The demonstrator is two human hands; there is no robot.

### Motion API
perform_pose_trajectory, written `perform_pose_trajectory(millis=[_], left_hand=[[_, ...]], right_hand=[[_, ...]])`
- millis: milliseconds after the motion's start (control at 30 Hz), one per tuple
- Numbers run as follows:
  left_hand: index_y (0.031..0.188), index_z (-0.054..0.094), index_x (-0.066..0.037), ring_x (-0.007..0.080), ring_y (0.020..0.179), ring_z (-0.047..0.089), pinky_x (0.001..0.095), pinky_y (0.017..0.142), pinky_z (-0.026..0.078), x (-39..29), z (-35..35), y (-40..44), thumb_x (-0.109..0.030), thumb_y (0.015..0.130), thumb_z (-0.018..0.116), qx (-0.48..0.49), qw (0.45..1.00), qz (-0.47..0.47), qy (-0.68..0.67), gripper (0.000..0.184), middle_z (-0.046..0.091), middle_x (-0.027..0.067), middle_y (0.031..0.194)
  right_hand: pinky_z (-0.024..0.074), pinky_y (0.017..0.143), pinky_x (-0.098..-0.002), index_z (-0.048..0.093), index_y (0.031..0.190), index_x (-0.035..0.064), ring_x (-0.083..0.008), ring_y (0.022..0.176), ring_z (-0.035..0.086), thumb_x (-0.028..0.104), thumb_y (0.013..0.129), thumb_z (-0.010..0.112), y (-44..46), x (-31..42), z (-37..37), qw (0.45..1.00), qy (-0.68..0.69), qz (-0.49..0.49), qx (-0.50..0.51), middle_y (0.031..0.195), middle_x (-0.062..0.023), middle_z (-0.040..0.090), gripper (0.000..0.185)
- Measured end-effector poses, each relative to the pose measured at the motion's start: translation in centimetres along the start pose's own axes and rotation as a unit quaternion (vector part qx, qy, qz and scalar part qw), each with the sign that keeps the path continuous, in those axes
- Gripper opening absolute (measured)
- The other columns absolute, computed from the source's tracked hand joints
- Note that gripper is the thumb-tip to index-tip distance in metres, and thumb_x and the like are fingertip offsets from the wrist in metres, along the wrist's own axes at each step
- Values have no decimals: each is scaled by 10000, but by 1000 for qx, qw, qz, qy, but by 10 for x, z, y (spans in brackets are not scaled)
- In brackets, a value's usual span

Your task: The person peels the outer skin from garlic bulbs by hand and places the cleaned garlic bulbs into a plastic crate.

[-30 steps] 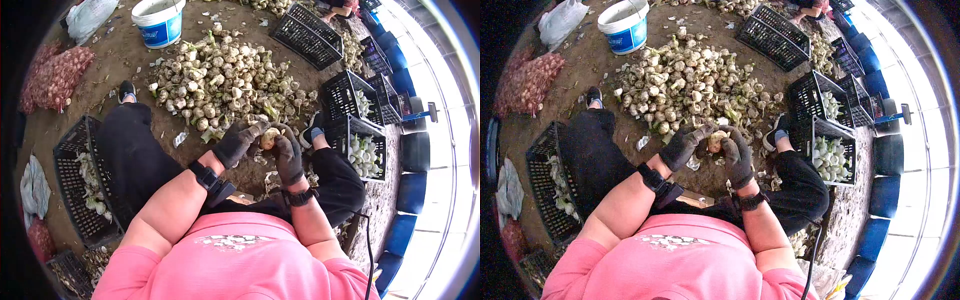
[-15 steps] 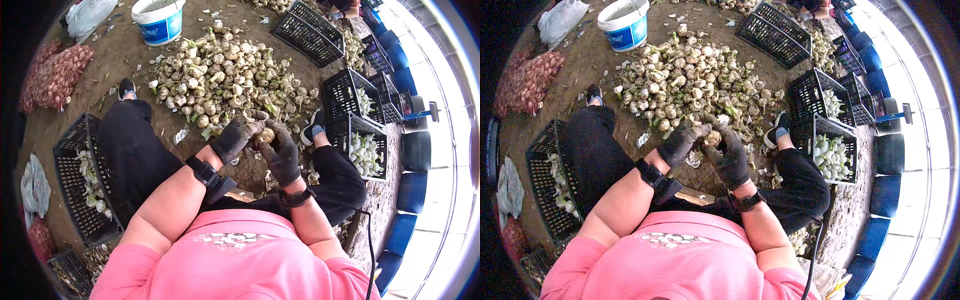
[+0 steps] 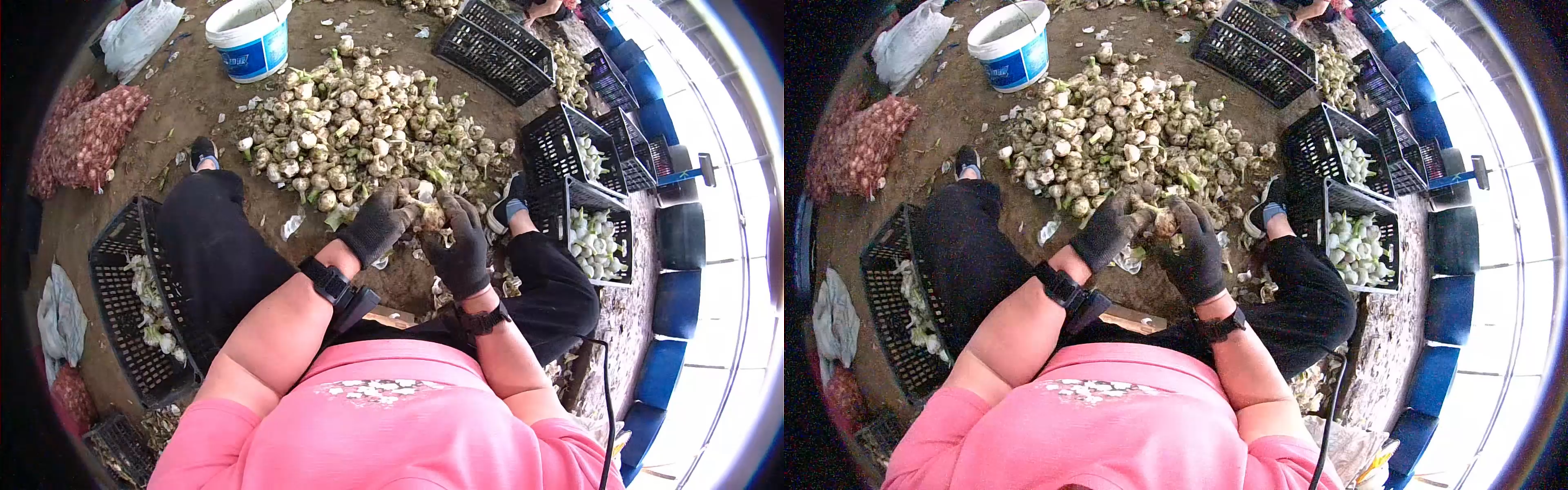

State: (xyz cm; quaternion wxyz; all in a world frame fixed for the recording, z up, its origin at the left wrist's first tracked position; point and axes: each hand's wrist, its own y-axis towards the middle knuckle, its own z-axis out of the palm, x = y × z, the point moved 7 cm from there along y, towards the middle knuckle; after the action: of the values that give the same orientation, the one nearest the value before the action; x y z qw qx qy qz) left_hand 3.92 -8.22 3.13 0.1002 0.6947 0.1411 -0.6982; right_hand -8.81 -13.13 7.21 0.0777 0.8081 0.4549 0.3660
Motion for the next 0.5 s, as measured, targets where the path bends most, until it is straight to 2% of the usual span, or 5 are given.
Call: perform_pose_trajectory(millis=[100,167,267,433,500], left_hand=[[1197,507,7,206,1077,539,303,928,415,3,-2,1,-62,834,542,-52,994,90,35,372,577,137,1135],[1241,480,10,216,1128,507,311,974,380,4,2,4,-15,804,498,-32,996,84,-1,438,548,151,1200],[1229,485,17,253,1139,517,338,987,388,-12,5,0,4,770,451,-19,991,128,-37,461,537,196,1209],[1248,494,9,214,1154,506,304,968,388,-10,20,-4,1,755,408,62,980,190,5,501,556,161,1214],[1158,573,4,211,1001,591,309,914,430,25,20,4,0,752,406,129,977,2,-170,439,637,137,1064]], right_hand=[[489,791,-336,525,1144,8,-274,925,603,165,823,595,-8,-14,8,990,91,104,11,1004,-161,600,364],[500,702,-287,540,1117,17,-191,847,616,254,925,462,-23,-42,41,749,559,354,42,930,-113,617,315],[491,637,-279,556,1047,17,-161,780,604,338,964,388,-9,-21,22,927,295,225,58,866,-96,622,371],[483,691,-316,566,1012,0,-177,790,606,276,963,423,-8,-32,25,963,167,211,-20,892,-117,638,315],[497,695,-303,571,1043,3,-167,797,612,314,973,383,-5,-24,22,962,195,191,5,923,-101,641,370]])
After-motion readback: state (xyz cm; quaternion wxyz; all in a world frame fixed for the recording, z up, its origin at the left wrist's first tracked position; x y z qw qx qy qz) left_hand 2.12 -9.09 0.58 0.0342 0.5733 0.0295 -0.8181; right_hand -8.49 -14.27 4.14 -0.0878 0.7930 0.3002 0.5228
